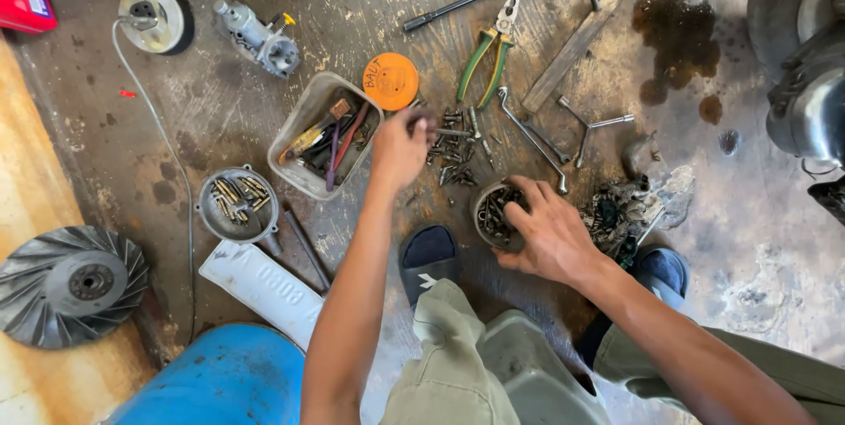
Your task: Sorting and collecting various bolts, screws, and small engine parts into containers on a workshop floor
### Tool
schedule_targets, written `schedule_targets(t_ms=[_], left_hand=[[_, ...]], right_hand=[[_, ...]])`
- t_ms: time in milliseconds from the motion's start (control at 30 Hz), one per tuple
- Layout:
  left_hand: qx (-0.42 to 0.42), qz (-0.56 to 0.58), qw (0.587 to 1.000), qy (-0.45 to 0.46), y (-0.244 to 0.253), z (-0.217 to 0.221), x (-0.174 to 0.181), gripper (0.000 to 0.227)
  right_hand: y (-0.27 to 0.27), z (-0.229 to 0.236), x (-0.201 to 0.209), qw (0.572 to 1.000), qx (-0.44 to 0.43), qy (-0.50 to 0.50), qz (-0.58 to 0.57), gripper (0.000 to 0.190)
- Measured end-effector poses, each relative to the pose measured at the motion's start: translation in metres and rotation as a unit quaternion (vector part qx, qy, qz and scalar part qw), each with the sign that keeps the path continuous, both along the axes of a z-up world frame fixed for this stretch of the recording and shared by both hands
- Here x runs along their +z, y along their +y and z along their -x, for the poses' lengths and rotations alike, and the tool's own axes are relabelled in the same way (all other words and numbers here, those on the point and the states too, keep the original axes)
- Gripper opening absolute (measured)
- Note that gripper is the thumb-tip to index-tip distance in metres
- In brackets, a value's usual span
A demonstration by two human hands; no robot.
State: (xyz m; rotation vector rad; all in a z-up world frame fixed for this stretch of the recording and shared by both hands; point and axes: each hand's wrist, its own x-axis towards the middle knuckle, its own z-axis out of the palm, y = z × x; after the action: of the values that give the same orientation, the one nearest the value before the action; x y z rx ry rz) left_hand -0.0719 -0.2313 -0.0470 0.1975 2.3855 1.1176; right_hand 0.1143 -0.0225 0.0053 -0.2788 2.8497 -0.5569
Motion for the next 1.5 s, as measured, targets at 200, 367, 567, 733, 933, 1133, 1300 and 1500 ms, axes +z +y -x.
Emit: schedule_targets(t_ms=[200, 367, 567, 733, 933, 1133, 1300, 1500], left_hand=[[0.062, 0.044, 0.996, -0.049, -0.039, -0.047, -0.007, 0.026], [0.038, 0.105, 0.993, -0.042, -0.054, -0.068, -0.05, 0.027], [0.033, 0.142, 0.989, -0.011, -0.049, -0.061, -0.037, 0.028], [-0.021, 0.237, 0.971, -0.024, -0.051, -0.068, -0.032, 0.03], [-0.095, 0.265, 0.96, 0.012, -0.053, -0.08, -0.039, 0.034], [-0.052, 0.253, 0.966, 0.015, -0.06, -0.082, -0.062, 0.021], [0.01, 0.244, 0.967, 0.074, -0.059, -0.083, -0.068, 0.029], [0.034, 0.14, 0.983, 0.114, -0.049, -0.085, -0.068, 0.023]], right_hand=[[-0.012, -0.005, 0.001, 1.0, 0.01, 0.023, 0.008, 0.065], [-0.025, -0.007, 0.008, 1.0, 0.01, -0.015, -0.023, 0.064], [-0.033, -0.012, -0.005, 0.999, -0.023, 0.044, 0.012, 0.061], [-0.034, -0.003, -0.009, 0.997, -0.035, 0.07, 0.022, 0.058], [-0.034, 0.021, -0.015, 0.992, -0.043, 0.113, 0.033, 0.054], [-0.031, 0.042, -0.008, 0.991, -0.057, 0.105, 0.053, 0.056], [-0.022, 0.024, -0.004, 0.996, -0.025, 0.084, 0.014, 0.058], [-0.015, 0.001, -0.011, 0.998, 0.01, 0.061, -0.005, 0.058]])
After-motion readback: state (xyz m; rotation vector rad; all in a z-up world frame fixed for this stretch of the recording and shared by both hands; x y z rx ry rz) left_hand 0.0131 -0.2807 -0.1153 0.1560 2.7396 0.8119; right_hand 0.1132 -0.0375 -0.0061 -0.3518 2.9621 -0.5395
